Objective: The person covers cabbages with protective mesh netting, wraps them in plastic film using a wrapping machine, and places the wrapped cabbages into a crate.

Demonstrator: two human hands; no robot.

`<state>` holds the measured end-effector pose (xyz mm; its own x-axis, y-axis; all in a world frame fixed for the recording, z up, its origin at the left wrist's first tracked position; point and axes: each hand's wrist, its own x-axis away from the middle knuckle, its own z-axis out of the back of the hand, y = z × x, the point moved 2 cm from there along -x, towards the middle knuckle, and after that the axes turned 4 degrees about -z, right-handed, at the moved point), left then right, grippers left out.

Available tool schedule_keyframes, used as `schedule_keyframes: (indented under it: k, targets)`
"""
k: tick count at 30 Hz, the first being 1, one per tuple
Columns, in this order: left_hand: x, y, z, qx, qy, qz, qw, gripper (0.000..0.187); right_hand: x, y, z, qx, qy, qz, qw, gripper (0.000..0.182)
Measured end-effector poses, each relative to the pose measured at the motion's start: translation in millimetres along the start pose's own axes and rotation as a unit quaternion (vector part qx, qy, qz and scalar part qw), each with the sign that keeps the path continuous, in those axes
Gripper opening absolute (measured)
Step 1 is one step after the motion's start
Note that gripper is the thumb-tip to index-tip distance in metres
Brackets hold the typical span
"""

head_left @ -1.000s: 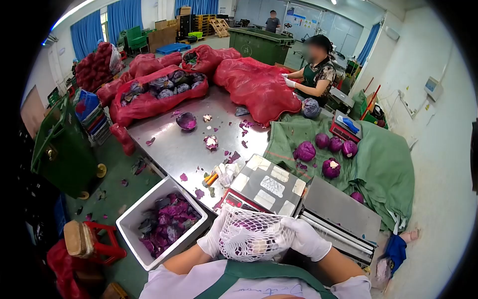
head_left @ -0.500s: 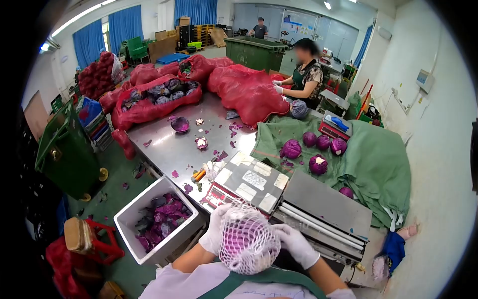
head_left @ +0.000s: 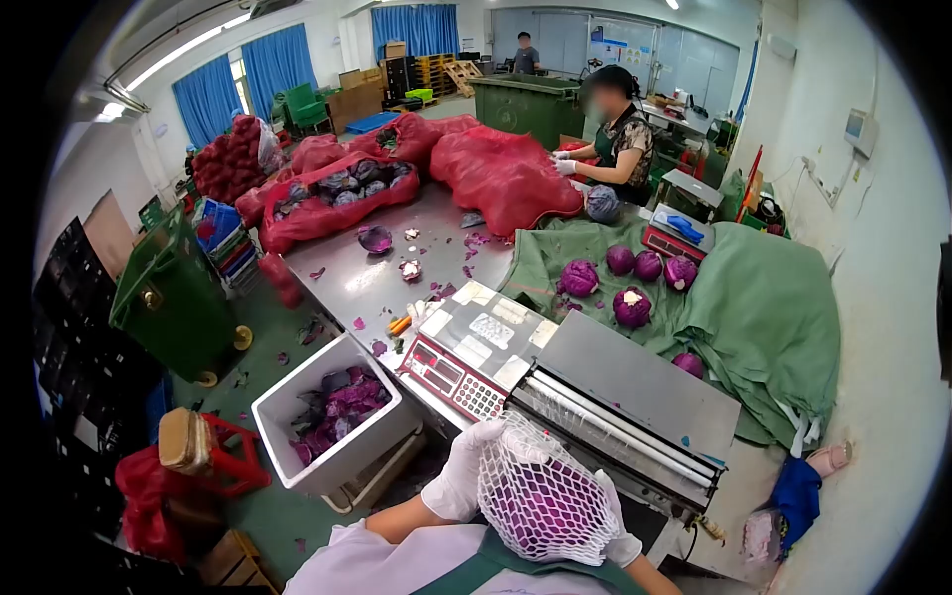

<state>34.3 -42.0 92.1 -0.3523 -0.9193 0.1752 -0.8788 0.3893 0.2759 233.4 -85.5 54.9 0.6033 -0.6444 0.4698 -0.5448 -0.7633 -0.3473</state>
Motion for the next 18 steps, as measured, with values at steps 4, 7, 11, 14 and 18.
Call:
schedule_keyframes:
  k: [4,7,11,14,18]
  targets:
    - [-5,2,7,-0.002,0.002,0.022,1.000,0.039,-3,4,3,0.031,0.035,0.016,0.999,0.063]
    - [-7,4,16,0.010,-0.004,0.027,1.000,0.036,-5,9,4,0.054,0.045,0.032,0.997,0.064]
    - [-2,7,10,0.010,-0.021,0.029,0.999,0.037,-5,12,2,0.055,0.040,0.036,0.997,0.064]
    - [0,8,11,0.014,-0.004,0.029,0.999,0.037,-2,11,-2,0.058,0.040,0.033,0.997,0.066]
    - [-3,6,17,0.033,-0.044,0.018,0.998,0.035,5,6,-24,0.096,0.081,0.039,0.991,0.066]
